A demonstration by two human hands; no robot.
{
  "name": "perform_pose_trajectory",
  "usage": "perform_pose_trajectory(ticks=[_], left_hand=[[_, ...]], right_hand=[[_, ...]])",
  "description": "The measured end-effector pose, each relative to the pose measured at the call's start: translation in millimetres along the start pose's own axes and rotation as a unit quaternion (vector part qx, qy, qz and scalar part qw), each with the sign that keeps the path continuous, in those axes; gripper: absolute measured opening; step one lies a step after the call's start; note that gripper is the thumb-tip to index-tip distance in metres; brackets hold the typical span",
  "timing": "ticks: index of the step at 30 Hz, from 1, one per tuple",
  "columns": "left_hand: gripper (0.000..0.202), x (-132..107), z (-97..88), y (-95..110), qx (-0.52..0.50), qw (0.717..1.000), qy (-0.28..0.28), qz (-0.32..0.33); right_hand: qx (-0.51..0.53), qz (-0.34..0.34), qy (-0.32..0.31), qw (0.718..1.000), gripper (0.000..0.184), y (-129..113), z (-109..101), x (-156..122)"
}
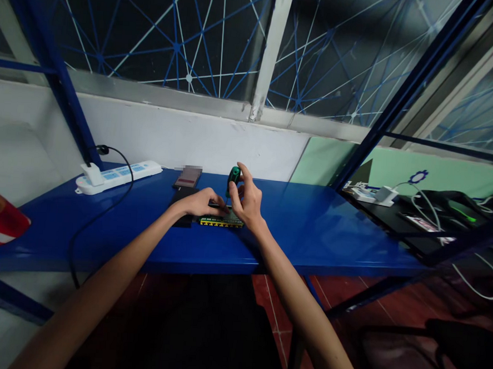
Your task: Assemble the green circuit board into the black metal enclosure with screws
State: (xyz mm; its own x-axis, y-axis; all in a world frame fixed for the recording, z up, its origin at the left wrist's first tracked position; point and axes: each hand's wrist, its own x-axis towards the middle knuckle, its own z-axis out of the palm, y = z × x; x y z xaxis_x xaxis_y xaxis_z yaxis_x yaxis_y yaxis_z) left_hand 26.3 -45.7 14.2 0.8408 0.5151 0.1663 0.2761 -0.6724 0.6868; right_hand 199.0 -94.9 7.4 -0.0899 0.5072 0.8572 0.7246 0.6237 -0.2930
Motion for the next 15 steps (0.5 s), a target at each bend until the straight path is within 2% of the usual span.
perform_pose_trajectory(ticks=[4, 9, 15], left_hand=[[0.026, 0.5, 0.5, -2.2, 0.001, 1.000, 0.016, 0.003], [0.026, 1.3, 1.7, -2.7, -0.019, 0.997, 0.077, -0.002], [0.023, 0.2, -0.2, -2.2, -0.037, 0.997, 0.065, 0.001]], right_hand=[[-0.004, -0.001, 0.022, 1.000, 0.053, -0.5, 2.7, -0.4], [-0.028, 0.012, 0.041, 0.999, 0.057, -1.1, 5.0, -0.5], [-0.002, 0.003, 0.034, 0.999, 0.053, -2.6, 1.2, 0.4]])
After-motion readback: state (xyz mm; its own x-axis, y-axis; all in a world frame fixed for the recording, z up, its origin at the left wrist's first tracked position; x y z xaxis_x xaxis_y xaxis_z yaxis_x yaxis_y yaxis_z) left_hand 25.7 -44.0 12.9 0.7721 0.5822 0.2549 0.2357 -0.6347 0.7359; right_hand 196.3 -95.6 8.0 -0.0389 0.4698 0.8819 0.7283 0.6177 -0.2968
